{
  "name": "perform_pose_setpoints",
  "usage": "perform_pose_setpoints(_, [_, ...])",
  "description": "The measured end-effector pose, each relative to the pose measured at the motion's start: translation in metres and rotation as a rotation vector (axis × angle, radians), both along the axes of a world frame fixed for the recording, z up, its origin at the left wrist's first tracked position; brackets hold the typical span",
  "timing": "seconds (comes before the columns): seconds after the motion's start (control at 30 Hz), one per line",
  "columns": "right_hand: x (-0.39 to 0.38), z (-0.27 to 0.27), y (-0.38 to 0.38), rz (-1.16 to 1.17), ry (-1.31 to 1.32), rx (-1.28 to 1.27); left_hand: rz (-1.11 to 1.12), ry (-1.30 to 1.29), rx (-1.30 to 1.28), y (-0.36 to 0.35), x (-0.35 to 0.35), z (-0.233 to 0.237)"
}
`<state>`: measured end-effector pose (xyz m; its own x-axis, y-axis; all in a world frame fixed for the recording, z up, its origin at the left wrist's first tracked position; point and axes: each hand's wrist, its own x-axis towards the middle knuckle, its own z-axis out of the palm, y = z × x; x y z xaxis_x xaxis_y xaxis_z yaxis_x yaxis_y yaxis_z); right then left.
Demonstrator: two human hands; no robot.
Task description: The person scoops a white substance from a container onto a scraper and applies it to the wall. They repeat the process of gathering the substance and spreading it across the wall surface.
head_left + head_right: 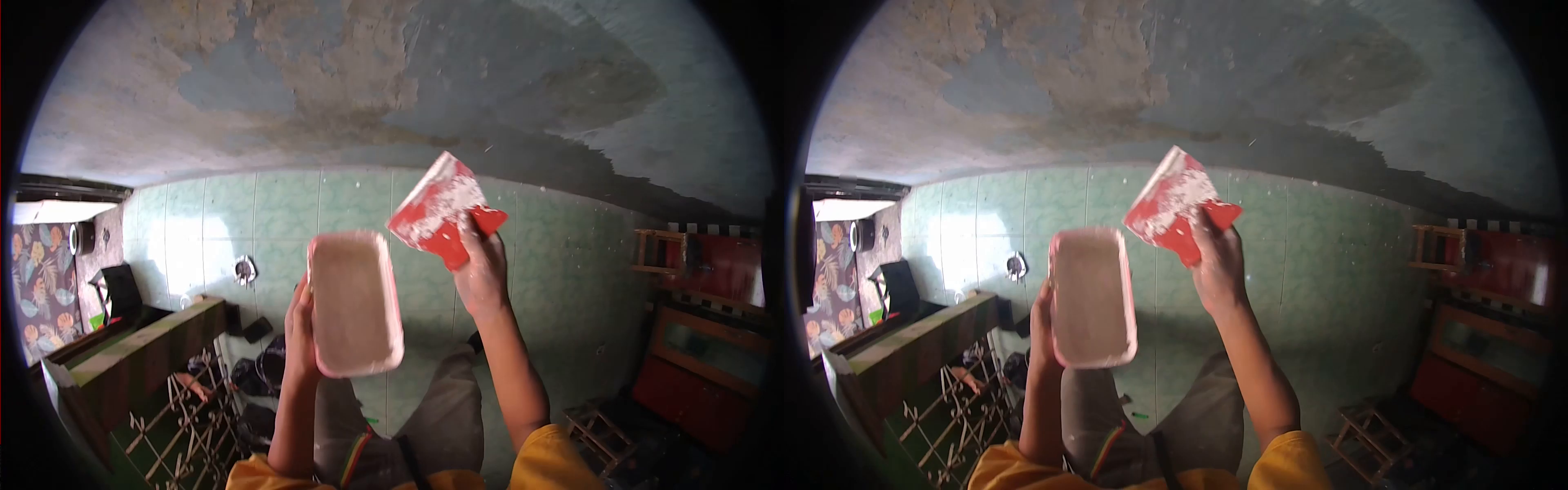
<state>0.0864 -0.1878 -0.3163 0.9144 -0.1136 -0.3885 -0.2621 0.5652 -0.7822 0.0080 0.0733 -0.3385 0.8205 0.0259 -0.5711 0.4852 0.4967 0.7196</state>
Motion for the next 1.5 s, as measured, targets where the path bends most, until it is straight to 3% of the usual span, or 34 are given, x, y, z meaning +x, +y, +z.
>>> perform_pose_setpoints(0.1, [-0.049, 0.016, -0.011, -0.134, -0.017, -0.307, 0.021, -0.076, 0.107, -0.026, 0.008, 0.009])
perform_pose_setpoints(0.2, [-0.080, 0.052, -0.018, -0.074, -0.089, -0.707, -0.008, -0.166, 0.165, -0.049, 0.008, 0.018])
perform_pose_setpoints(0.3, [-0.096, 0.088, -0.007, 0.011, -0.055, -0.939, -0.033, -0.265, 0.209, -0.071, 0.006, 0.019])
perform_pose_setpoints(0.33, [-0.097, 0.089, -0.004, 0.020, -0.157, -1.079, -0.049, -0.299, 0.226, -0.079, 0.003, 0.020])
perform_pose_setpoints(0.47, [-0.090, 0.110, 0.011, 0.185, -0.125, -1.314, -0.067, -0.376, 0.107, -0.109, -0.009, 0.032])
perform_pose_setpoints(0.5, [-0.088, 0.105, 0.010, 0.209, -0.222, -1.348, -0.080, -0.382, 0.098, -0.114, -0.011, 0.039])
perform_pose_setpoints(0.63, [-0.087, 0.103, 0.011, 0.242, -0.230, -1.371, -0.150, -0.419, 0.099, -0.128, -0.013, 0.048])
perform_pose_setpoints(0.9, [-0.087, 0.087, 0.011, 0.261, -0.318, -1.390, -0.021, -0.392, 0.004, -0.141, -0.012, 0.046])
perform_pose_setpoints(1.07, [-0.085, 0.098, 0.015, 0.293, -0.289, -1.323, -0.081, -0.353, -0.015, -0.133, -0.007, 0.042])
perform_pose_setpoints(1.27, [-0.076, 0.101, 0.010, 0.216, -0.229, -1.085, -0.116, -0.395, 0.002, -0.127, -0.006, 0.045])
perform_pose_setpoints(1.37, [-0.070, 0.092, -0.003, 0.207, -0.107, -0.813, -0.210, -0.478, 0.164, -0.117, -0.003, 0.043])
perform_pose_setpoints(1.43, [-0.066, 0.088, -0.014, 0.193, -0.050, -0.564, -0.200, -0.380, 0.127, -0.111, -0.001, 0.048])
perform_pose_setpoints(1.5, [-0.066, 0.085, -0.022, 0.167, -0.041, -0.597, -0.203, -0.363, 0.186, -0.101, -0.002, 0.039])
